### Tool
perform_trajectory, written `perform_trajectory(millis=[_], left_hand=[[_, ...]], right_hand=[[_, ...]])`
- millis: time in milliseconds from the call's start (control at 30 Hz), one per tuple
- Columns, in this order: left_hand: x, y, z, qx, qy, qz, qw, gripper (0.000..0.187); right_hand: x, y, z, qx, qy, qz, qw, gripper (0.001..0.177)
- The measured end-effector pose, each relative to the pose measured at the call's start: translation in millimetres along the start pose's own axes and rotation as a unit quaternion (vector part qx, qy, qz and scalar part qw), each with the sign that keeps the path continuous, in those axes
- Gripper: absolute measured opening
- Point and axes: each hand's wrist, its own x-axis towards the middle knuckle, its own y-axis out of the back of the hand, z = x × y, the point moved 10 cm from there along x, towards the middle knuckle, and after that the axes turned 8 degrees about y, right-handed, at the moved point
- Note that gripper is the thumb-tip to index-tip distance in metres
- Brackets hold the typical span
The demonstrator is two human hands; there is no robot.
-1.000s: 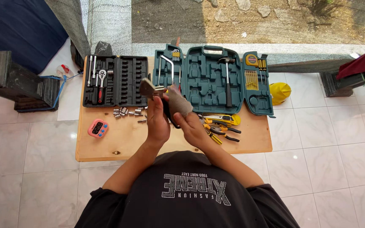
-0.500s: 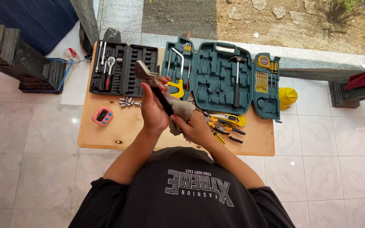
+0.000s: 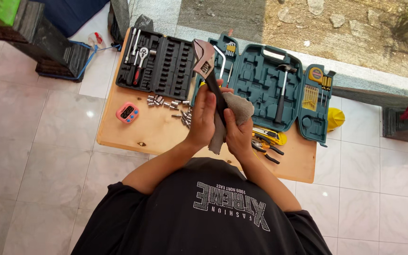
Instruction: The person cleans several tools including an adjustable wrench, a utility knife, and pliers by wiping them with a cloth, before placing them back into a plastic tool case.
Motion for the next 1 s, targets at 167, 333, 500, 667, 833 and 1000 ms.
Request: perform_trajectory(millis=[167,333,500,667,833,1000], left_hand=[[4,27,1,-0.026,-0.003,0.061,0.998,0.039],[9,62,12,-0.119,-0.027,0.122,0.985,0.036],[6,68,14,-0.054,0.028,0.086,0.994,0.035],[-9,31,-21,-0.023,0.149,0.000,0.989,0.034],[-24,9,-40,0.044,0.179,-0.061,0.981,0.032],[-16,25,-34,0.031,0.165,-0.042,0.985,0.030]], right_hand=[[-3,-7,-6,-0.203,-0.033,-0.095,0.974,0.024],[-9,-1,4,-0.245,-0.034,-0.142,0.959,0.024],[14,46,-33,-0.170,0.087,0.014,0.982,0.030],[31,30,-93,-0.216,0.238,0.037,0.946,0.040],[40,-41,-82,-0.417,0.252,-0.120,0.865,0.055],[25,-50,-54,-0.466,0.241,-0.213,0.824,0.062]])
